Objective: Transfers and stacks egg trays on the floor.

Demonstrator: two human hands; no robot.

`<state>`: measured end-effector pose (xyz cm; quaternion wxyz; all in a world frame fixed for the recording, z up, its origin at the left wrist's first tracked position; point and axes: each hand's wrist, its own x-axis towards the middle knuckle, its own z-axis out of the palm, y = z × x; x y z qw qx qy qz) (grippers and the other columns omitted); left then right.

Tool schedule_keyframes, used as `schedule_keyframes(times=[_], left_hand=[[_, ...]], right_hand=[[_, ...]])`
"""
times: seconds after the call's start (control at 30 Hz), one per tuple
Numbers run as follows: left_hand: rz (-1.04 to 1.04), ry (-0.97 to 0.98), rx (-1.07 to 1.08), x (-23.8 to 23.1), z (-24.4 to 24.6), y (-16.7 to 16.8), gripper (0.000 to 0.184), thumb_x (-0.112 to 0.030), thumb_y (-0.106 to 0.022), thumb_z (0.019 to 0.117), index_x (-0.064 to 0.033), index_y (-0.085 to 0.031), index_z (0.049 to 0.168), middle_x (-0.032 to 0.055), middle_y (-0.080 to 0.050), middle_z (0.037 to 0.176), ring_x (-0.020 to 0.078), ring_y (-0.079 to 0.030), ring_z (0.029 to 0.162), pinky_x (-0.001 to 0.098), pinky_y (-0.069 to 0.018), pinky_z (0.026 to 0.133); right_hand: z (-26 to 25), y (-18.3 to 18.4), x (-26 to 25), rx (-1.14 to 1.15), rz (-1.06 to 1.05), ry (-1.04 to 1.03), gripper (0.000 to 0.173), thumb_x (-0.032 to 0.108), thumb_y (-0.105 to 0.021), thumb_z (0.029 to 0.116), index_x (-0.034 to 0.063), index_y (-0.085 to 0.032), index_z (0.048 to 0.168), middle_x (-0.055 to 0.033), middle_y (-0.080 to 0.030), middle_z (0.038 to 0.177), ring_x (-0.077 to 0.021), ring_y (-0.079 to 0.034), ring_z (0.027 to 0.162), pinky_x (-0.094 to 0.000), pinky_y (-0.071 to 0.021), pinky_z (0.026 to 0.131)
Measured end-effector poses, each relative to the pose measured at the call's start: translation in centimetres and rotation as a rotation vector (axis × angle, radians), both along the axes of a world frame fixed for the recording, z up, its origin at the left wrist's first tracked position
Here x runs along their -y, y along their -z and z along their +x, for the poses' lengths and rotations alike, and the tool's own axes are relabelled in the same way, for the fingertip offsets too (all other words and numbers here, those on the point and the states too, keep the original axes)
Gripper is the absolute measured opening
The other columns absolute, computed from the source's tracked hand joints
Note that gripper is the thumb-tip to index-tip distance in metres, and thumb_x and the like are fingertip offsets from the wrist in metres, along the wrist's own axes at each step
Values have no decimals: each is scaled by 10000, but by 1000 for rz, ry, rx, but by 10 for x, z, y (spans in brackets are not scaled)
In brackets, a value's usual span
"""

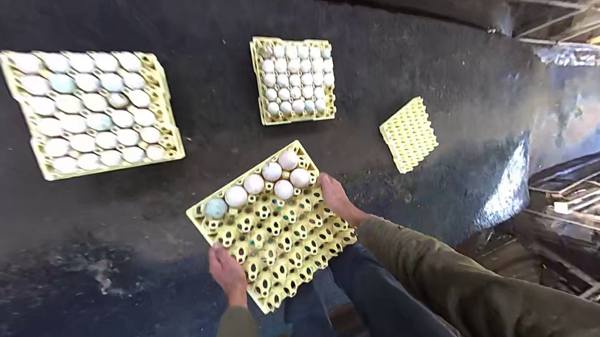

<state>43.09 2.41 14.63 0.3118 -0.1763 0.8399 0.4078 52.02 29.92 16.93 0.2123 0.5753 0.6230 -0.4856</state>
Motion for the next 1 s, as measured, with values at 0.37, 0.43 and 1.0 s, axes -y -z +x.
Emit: schedule_keyframes(times=[0.37, 0.43, 1.0], left_hand=[[-70, 485, 204, -128, 51, 177, 528, -323, -240, 1137, 64, -495, 1391, 301, -593, 1279, 366, -605, 1177, 538, -463, 1022], [-64, 423, 182, -159, 56, 208, 516, -306, -249, 1137, 66, -483, 1408, 296, -564, 1342, 348, -568, 1249, 515, -438, 1068], [-387, 479, -136, -235, 41, 350, 482, -304, -313, 1123, 21, -661, 1196, 233, -677, 1128, 326, -638, 1107, 541, -462, 979]], right_hand=[[153, 214, -81, 106, 116, 201, 611, 336, -177, 1115, -30, -643, 1263, -252, -680, 1176, -355, -632, 1167, -562, -458, 1014], [161, 238, -99, 122, 87, 225, 604, 329, -165, 1118, -19, -630, 1286, -244, -677, 1197, -355, -624, 1190, -568, -448, 1024], [192, 373, -169, -106, 29, -142, 460, 328, -464, 1051, 8, -590, 1357, -236, -580, 1356, -394, -610, 1208, -585, -509, 980]])
